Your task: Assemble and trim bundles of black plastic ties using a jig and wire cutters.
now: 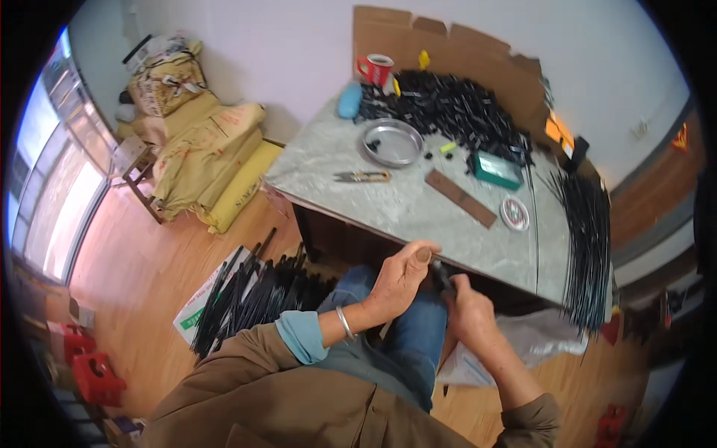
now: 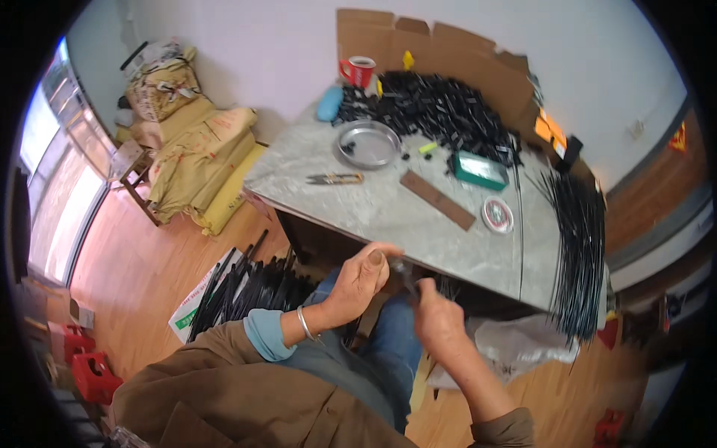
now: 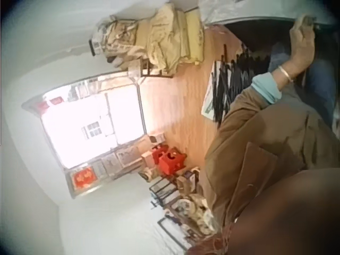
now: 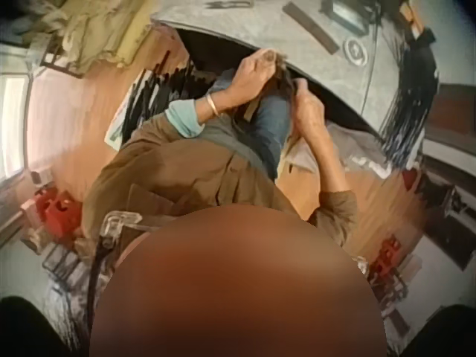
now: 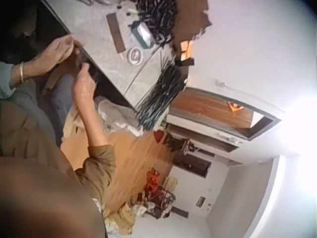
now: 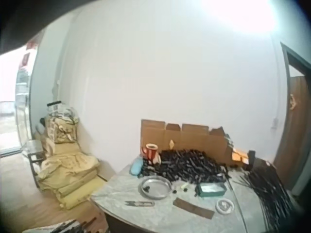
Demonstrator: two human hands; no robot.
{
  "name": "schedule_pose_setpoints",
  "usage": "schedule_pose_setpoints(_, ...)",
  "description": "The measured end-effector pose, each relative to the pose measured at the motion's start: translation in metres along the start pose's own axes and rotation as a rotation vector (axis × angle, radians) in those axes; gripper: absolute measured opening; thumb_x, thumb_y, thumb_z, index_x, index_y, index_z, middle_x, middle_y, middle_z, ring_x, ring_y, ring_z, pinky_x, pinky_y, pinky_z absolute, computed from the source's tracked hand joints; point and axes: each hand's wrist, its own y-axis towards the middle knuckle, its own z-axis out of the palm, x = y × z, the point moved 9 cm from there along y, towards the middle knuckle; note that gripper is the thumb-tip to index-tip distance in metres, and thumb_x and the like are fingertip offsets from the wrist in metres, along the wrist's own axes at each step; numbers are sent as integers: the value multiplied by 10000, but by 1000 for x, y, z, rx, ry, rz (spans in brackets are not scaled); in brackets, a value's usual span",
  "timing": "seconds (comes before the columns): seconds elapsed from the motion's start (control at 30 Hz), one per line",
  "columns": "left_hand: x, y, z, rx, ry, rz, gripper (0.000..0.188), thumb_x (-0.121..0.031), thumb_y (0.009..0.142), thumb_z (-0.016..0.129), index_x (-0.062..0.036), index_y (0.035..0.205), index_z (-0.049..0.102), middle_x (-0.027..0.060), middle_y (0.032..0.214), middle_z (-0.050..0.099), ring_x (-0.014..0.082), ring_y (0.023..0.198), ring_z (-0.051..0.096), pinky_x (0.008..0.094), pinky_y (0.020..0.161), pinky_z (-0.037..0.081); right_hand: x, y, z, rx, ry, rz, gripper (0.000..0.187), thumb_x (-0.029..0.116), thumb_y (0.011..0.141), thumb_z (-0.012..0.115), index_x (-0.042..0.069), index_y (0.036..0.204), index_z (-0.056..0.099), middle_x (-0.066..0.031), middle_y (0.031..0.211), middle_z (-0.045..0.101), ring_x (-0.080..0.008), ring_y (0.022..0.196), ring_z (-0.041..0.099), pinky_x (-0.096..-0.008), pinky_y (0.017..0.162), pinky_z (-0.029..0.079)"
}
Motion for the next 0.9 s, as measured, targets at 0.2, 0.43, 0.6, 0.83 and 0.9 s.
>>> schedule_pose_setpoints(0.2,-188,10,-136,-396,80,545,318,-324,1030,356,-62,905,485,0,687,447,79,576,406,225,528,367,-52,75,-29,-211,-220,-3,398,370,861,624,8,963,494,-243,856,645,-424,825,621,-505,692,473)
schedule_pose_setpoints(0.43,-168,1,-238,-545,469,227,343,-369,1005,422,-72,848,485,29,661,480,144,541,441,292,497,385,-87,89,-47,-324,-252,70,417,392,811,672,33,945,506,-206,880,621,-408,796,614,-497,682,470)
schedule_pose_setpoints(0.6,70,-42,-285,-368,1123,-281,376,-310,934,504,58,1002,542,310,956,592,462,908,560,475,803,448,-60,104,-44,-488,-281,-97,392,366,741,721,57,914,553,-138,886,601,-335,831,585,-449,709,468)
schedule_pose_setpoints(0.83,300,-125,-357,-317,1262,-700,625,-432,855,609,-21,1298,448,280,1200,520,453,1097,523,510,904,445,-156,94,-103,-778,-385,-74,225,206,761,691,82,923,597,-91,918,594,-284,884,554,-415,754,415)
schedule_pose_setpoints(0.9,306,-112,-341,-264,1247,-703,626,-404,860,597,-37,1335,422,272,1224,506,449,1119,515,518,918,435,-226,100,-131,-778,-471,119,166,136,777,674,94,930,625,-79,938,618,-290,884,567,-410,752,429)
